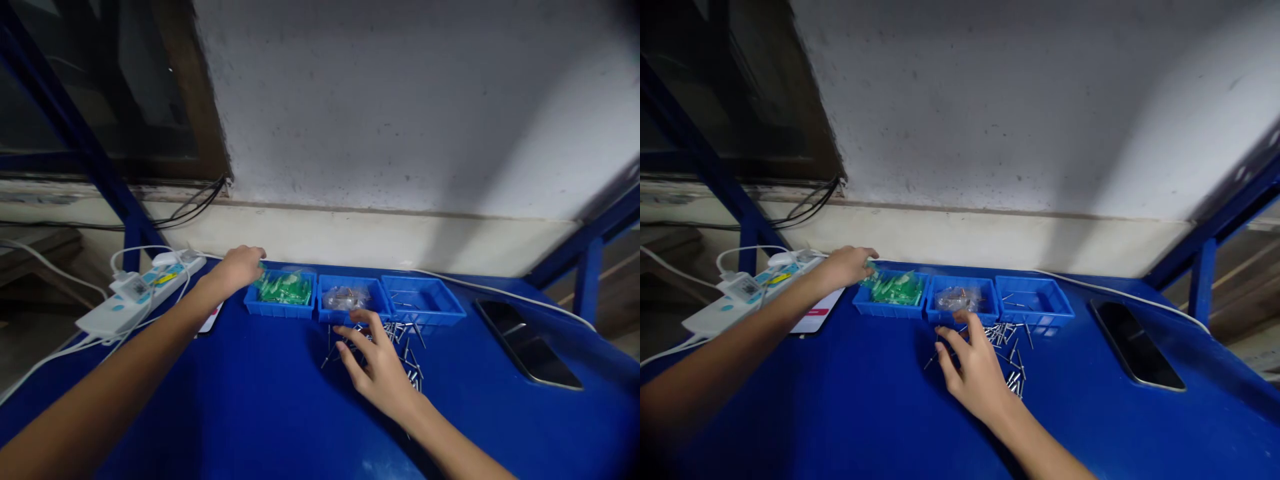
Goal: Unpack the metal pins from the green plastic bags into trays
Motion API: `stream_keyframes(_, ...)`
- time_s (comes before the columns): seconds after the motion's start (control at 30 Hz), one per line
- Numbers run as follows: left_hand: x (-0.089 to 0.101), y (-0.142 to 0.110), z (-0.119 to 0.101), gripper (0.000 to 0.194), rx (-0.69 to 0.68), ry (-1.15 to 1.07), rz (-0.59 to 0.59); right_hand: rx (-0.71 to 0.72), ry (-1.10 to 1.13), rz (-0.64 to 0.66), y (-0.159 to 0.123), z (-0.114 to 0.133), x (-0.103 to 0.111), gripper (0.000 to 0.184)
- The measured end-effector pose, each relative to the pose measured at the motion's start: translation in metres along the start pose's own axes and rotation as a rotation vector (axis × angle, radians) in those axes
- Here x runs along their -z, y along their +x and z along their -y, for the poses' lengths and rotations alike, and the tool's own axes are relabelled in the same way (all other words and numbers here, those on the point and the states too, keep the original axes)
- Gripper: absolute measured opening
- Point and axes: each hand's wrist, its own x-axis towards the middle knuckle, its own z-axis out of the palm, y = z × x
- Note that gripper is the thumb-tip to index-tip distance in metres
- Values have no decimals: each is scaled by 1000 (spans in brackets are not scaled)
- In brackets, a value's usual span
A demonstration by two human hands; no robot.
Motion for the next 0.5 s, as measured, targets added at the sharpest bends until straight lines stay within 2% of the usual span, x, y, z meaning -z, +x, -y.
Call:
stream_keyframes(0.1,14,10,-11,48,-40,108,158,-23,10,16,0,0,0,24)
stream_keyframes(0.23,27,13,-25,36,-50,175,281,-45,27,29,1,0,-2,24)
stream_keyframes(0.37,24,14,-33,38,-77,192,334,-54,35,44,2,0,-2,23)
stream_keyframes(0.5,17,18,-33,43,-86,178,338,-66,36,55,3,0,1,24)
